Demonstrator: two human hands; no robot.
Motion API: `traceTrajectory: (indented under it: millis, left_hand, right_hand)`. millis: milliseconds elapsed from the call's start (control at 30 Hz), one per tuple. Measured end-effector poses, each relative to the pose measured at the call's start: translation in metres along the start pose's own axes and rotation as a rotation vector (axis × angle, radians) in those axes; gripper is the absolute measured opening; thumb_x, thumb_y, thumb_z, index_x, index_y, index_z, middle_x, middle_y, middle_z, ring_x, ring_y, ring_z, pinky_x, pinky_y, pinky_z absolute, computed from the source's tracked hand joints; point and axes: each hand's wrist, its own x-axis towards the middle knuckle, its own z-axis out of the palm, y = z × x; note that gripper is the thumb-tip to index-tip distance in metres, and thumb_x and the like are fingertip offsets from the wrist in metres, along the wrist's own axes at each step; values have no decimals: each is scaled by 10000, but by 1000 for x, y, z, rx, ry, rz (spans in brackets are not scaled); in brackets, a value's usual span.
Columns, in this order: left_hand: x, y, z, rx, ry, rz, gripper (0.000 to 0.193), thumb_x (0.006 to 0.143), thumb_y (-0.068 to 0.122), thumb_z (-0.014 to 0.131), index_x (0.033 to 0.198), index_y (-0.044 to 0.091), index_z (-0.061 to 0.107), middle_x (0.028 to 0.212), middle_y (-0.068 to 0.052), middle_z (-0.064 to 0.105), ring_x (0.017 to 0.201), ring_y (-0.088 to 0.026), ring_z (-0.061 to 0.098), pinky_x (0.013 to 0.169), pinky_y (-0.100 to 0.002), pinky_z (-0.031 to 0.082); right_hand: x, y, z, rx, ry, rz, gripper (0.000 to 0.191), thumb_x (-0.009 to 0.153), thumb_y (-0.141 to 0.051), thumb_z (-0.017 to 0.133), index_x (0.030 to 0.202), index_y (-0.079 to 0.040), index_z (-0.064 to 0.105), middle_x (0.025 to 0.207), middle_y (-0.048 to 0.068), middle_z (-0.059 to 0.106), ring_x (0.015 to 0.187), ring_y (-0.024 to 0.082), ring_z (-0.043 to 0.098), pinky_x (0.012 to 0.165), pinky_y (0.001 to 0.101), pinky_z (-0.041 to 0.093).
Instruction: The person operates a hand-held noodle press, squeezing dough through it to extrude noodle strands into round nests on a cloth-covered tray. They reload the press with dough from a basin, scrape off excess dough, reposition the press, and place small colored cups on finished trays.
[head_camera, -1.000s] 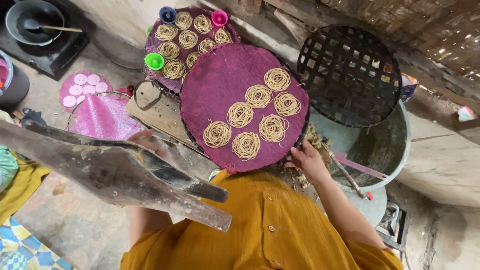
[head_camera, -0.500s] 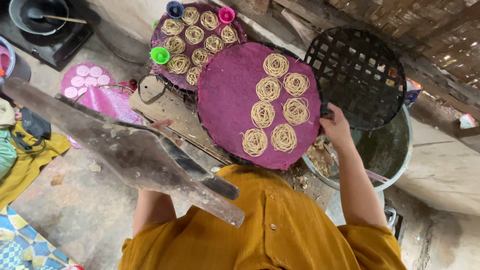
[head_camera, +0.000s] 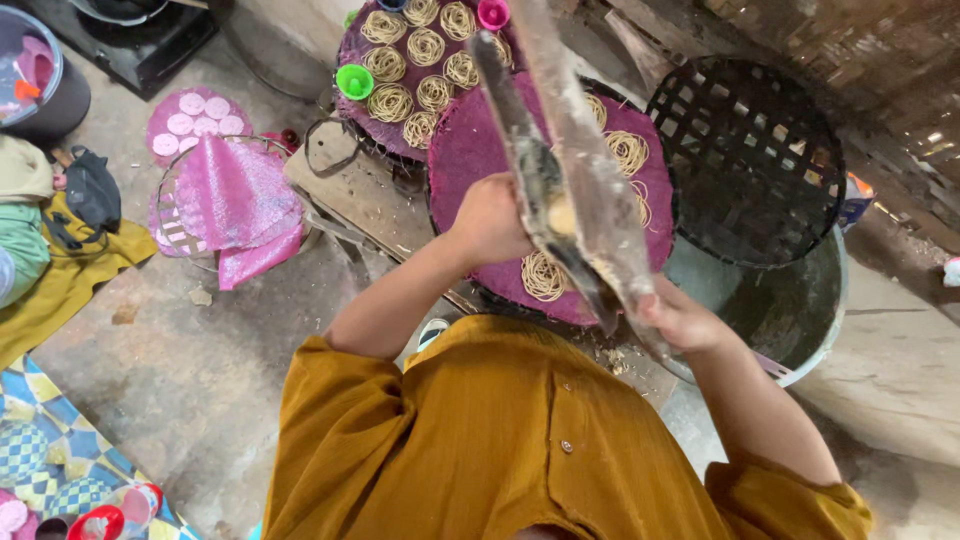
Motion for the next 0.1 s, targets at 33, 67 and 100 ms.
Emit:
traceTrajectory:
  millis: [33,67,100]
  left_hand:
    - [9,2,-5,3,-59,89,465,818,440,861,1132,122,735,1048,-126,756,964,-305,728,906,-401,594]
    - [22,1,-14,-515,-115,162,608,824,427,880,1289,138,616,1258,-128,628,1165,-314,607,1050,-433,503]
    - [36,-3,-25,-1030,-167,237,780,830,414,900,1446,153,498,1468,-131,501,1366,-324,487,1193,-465,412]
  right_hand:
    - [-4,-10,6,46,-3,-28,1146,832,-778,667,1555,63,376,1346,216,539,1176,313,537,963,487,464]
    - [-13,-25,9,84,-8,-58,1155,807,-768,688,1564,21,314,1368,209,523,1190,330,548,971,500,477]
    - [-18,-40,13,123,-16,-89,1173,782,-758,710,1574,-23,253,1391,202,507,1204,347,559,979,514,490]
